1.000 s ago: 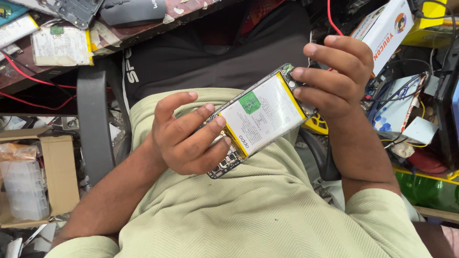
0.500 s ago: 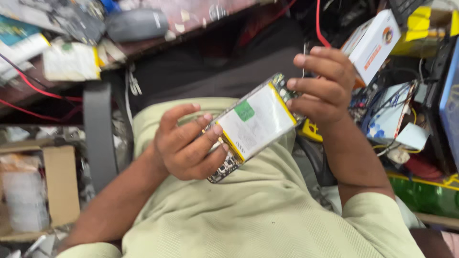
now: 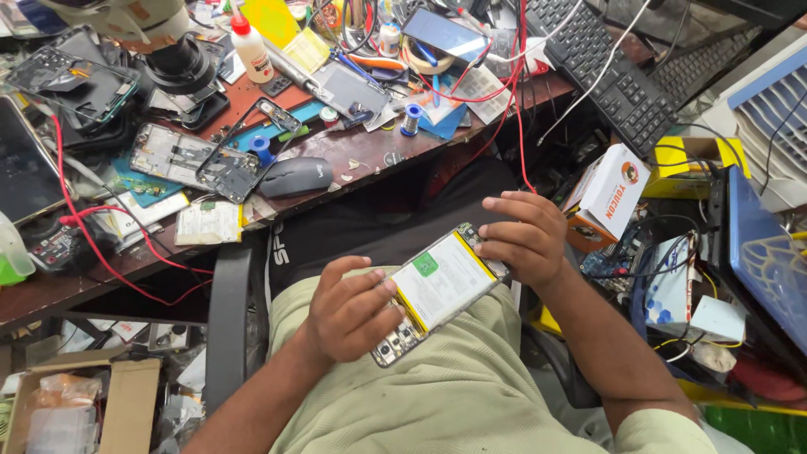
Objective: The person disassembles a smartphone, pries open the back cover and removes the battery, then connects the phone to a power supply cable to test it. They handle the battery and internal components, reattach parts, and press the cover back onto the phone.
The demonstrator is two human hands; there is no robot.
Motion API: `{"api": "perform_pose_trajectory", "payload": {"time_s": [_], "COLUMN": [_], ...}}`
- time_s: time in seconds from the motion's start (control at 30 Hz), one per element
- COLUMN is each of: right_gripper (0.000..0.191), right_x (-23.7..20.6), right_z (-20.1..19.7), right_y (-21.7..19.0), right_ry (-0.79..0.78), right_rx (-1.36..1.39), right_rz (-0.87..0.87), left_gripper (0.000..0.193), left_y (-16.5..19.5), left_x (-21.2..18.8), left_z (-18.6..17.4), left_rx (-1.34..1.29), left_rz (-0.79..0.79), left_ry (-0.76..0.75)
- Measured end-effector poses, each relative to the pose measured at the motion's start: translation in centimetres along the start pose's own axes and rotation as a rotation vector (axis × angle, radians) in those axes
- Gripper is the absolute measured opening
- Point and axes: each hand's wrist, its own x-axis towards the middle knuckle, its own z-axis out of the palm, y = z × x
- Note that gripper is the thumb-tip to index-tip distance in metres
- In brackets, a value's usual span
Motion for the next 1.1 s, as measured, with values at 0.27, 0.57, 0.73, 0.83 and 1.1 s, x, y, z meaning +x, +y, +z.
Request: {"api": "perform_pose_trajectory", "payload": {"time_s": [0.27, 0.57, 0.73, 0.83, 1.1], "right_gripper": [0.007, 0.009, 0.007, 0.010, 0.012], "right_x": [0.6, -2.1, -3.8, -4.1, -4.0], "right_z": [0.6, 0.8, 1.6, 1.4, 1.5], "right_y": [-0.4, -0.5, -0.4, -0.2, -0.1], "right_ry": [-0.030, -0.054, 0.049, -0.022, -0.025], "right_rx": [-0.001, 0.059, 0.068, -0.001, -0.013], "right_rz": [-0.078, -0.017, -0.030, -0.030, -0.061], "left_gripper": [0.017, 0.019, 0.018, 0.019, 0.026], "left_y": [-0.1, -0.2, 0.1, -0.3, 0.1], "left_x": [0.3, -0.3, -1.7, -1.8, -1.9], "left_z": [0.0, -0.5, -0.4, 0.0, 0.8], "left_rx": [0.066, 0.028, -0.012, 0.040, 0.161], "left_rz": [-0.019, 0.018, 0.008, 0.014, 0.012], "left_ry": [-0.002, -0.031, -0.041, -0.017, -0.053]}}
